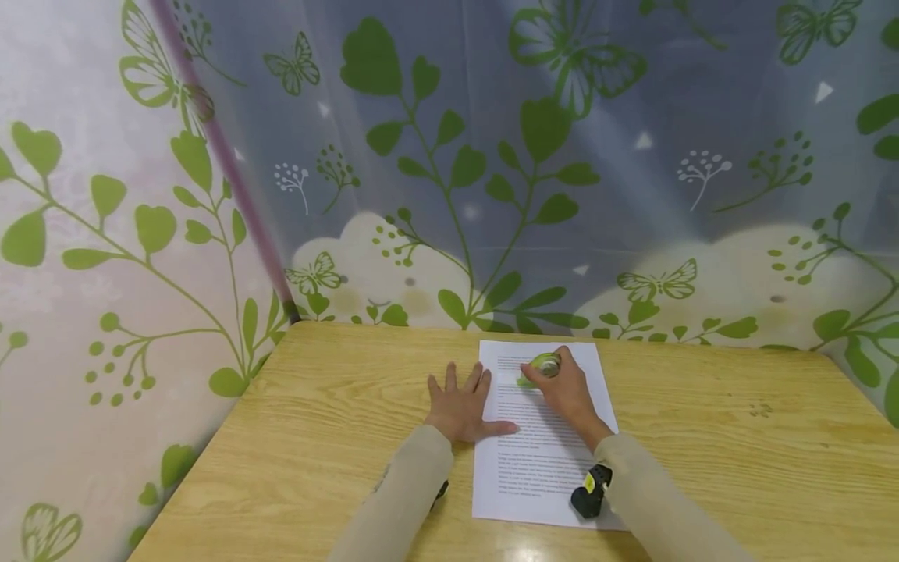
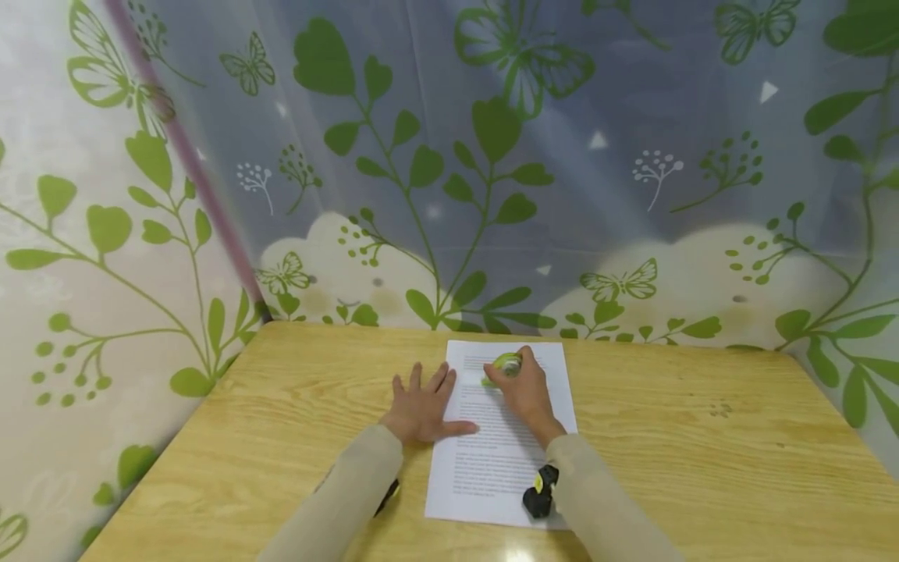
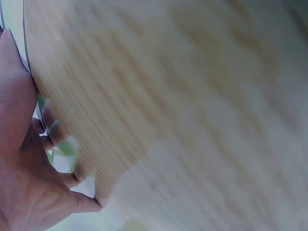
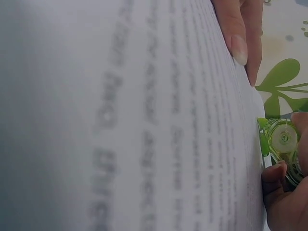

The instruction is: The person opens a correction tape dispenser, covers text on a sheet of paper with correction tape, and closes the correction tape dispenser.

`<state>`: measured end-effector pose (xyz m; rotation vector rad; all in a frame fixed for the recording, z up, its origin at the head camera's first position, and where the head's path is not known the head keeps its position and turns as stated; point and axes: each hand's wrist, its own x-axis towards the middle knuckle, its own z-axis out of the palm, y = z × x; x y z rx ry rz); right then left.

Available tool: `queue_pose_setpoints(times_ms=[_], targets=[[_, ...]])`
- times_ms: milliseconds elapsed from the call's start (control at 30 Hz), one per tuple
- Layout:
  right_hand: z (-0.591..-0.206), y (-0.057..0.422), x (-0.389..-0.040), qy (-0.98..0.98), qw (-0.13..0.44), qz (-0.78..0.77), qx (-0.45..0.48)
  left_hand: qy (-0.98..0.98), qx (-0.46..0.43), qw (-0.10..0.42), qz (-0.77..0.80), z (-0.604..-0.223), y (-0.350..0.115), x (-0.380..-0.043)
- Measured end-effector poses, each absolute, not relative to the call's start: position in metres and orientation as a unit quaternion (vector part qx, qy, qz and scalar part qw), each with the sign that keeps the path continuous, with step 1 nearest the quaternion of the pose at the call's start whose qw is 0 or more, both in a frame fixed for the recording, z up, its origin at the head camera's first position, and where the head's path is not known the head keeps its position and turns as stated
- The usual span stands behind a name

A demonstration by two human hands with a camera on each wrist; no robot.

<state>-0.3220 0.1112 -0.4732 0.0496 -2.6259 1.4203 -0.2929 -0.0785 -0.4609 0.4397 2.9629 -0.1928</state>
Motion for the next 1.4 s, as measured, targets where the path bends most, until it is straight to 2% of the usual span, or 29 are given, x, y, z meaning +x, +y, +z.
queue_pose_setpoints(times_ms=[1400], targets=[[-0.473,0.146,-0.318,-0.881,0.080,0.465,0.022,0.985,0.150,0.070,-0.055,-0.459,-0.080,-0.292]])
